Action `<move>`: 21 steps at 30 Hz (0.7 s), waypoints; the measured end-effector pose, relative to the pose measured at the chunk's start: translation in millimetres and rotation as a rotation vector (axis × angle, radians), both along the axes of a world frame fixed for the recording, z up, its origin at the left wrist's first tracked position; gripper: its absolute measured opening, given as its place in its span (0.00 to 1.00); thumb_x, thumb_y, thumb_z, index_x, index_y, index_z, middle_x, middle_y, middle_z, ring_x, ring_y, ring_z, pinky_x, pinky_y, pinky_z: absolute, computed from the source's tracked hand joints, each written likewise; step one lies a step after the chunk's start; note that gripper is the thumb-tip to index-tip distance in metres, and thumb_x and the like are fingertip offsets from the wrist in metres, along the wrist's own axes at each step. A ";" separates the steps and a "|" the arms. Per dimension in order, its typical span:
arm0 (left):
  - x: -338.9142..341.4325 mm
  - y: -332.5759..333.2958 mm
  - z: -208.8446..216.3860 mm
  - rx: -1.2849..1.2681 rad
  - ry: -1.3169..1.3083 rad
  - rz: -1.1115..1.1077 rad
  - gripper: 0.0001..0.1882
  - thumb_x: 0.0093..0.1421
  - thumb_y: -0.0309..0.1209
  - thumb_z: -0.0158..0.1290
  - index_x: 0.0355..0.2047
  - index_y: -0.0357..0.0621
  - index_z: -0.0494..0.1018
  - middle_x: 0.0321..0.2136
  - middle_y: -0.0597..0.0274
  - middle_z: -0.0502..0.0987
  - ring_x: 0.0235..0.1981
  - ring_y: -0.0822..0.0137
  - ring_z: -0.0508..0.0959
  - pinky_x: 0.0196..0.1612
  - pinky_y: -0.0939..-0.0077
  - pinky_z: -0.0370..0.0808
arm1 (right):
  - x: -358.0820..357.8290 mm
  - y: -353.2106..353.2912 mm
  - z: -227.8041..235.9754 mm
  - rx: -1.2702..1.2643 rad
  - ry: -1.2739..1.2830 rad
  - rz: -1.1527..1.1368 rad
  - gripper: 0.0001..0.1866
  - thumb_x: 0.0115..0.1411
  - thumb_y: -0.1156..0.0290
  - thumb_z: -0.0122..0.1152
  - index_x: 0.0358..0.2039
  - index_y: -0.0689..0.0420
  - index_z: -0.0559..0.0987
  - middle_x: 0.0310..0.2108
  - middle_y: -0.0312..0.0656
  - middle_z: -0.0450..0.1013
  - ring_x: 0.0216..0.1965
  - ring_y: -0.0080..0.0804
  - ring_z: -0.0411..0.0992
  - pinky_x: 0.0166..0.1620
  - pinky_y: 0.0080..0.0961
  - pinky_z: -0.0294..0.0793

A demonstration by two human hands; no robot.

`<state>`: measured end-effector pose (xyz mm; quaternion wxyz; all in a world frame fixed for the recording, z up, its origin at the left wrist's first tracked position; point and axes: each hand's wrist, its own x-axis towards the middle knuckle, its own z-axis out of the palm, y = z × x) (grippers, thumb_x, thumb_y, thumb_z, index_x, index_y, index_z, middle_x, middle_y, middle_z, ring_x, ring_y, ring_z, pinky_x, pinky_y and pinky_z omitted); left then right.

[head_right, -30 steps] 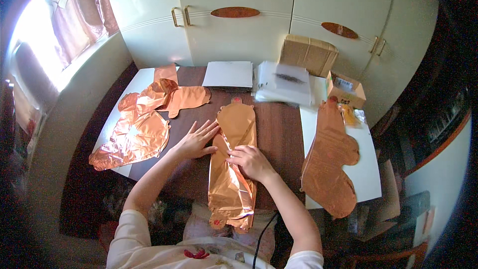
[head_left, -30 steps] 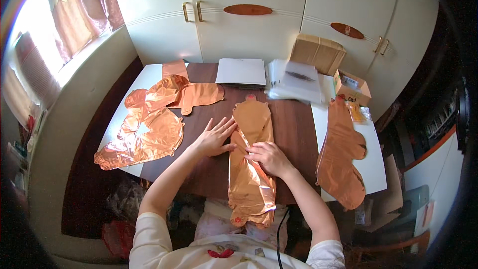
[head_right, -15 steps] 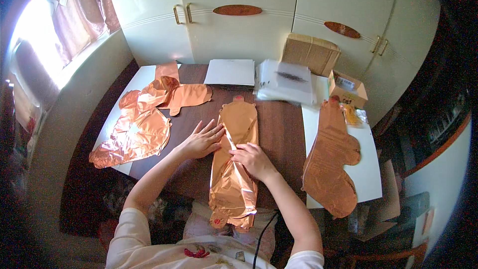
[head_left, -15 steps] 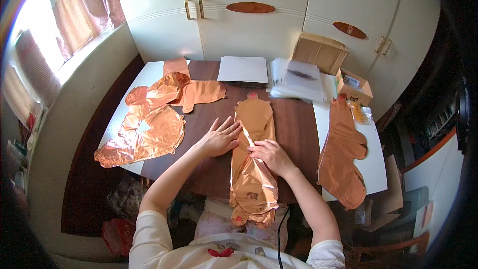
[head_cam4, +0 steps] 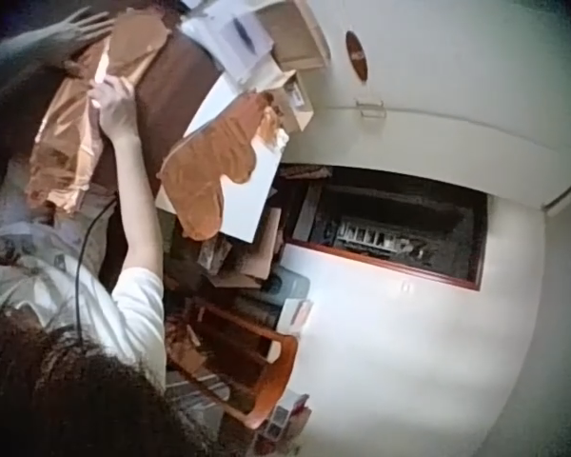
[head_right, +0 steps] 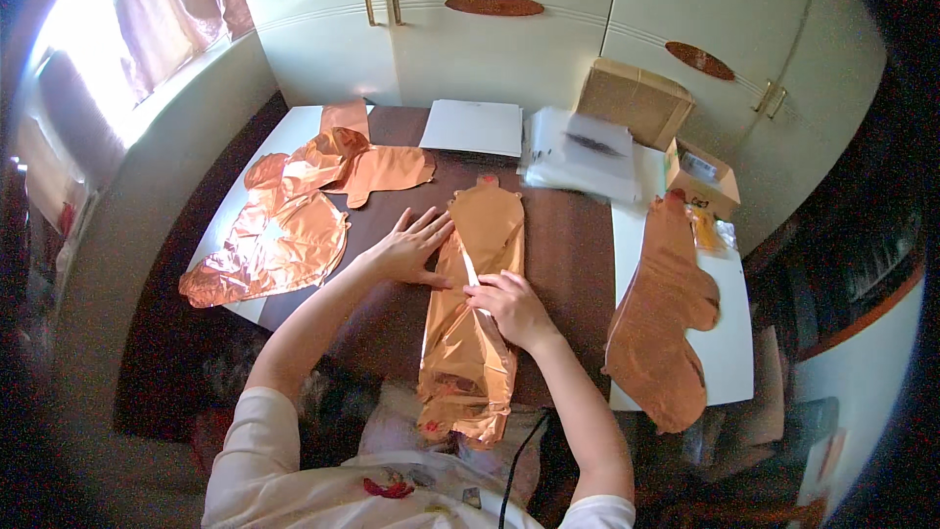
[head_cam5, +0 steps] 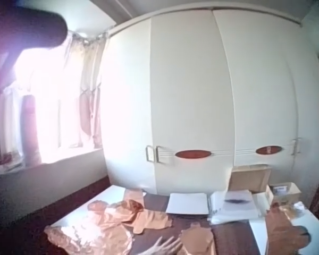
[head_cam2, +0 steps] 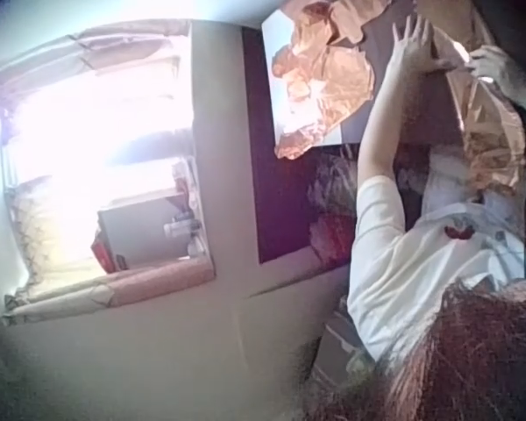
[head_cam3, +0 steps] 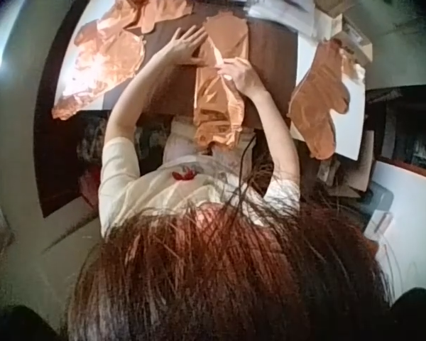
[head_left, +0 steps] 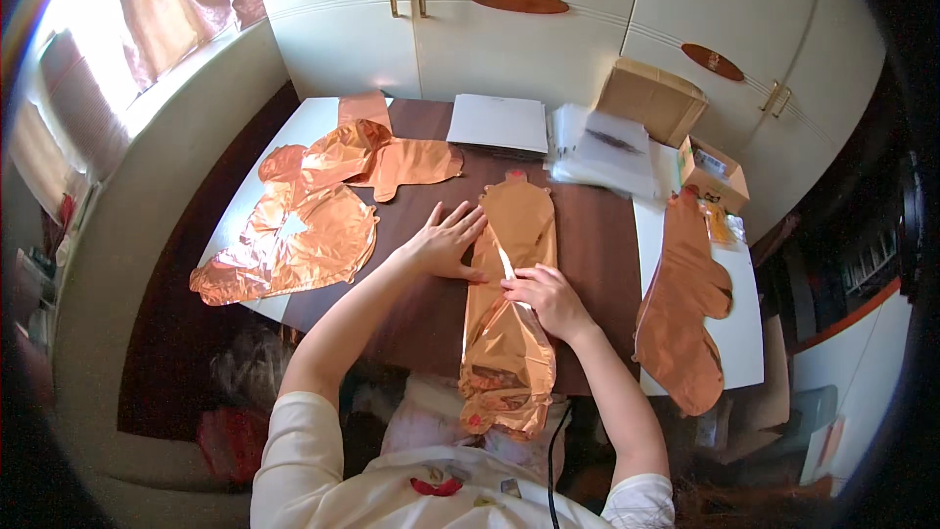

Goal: Folding and packaging deflated foil balloons into plastic sleeves with cardboard inserts.

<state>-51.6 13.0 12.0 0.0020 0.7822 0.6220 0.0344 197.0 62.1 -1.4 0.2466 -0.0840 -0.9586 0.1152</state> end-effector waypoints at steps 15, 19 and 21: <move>-3.1 2.5 -1.5 -0.016 0.063 -0.008 0.63 0.38 0.74 0.45 0.62 0.36 0.47 0.63 0.51 0.47 0.65 0.52 0.46 0.61 0.42 0.44 | 1.4 4.6 16.7 0.029 -0.028 0.026 0.09 0.53 0.71 0.54 0.32 0.48 0.81 0.40 0.30 0.76 0.51 0.30 0.66 0.57 0.41 0.60; -2.6 1.9 -1.4 -0.034 0.065 -0.004 0.62 0.39 0.74 0.45 0.62 0.38 0.46 0.64 0.52 0.46 0.65 0.52 0.45 0.61 0.42 0.43 | -4.3 -2.8 35.3 0.050 -0.062 0.001 0.13 0.54 0.72 0.52 0.39 0.50 0.80 0.44 0.33 0.74 0.53 0.31 0.65 0.59 0.40 0.58; -2.6 1.6 -3.3 -0.040 0.066 0.001 0.62 0.39 0.74 0.45 0.62 0.39 0.46 0.64 0.52 0.46 0.65 0.52 0.45 0.61 0.42 0.43 | -15.5 -19.4 32.3 0.129 -0.121 0.062 0.17 0.55 0.67 0.52 0.46 0.51 0.76 0.50 0.34 0.71 0.55 0.31 0.63 0.59 0.40 0.57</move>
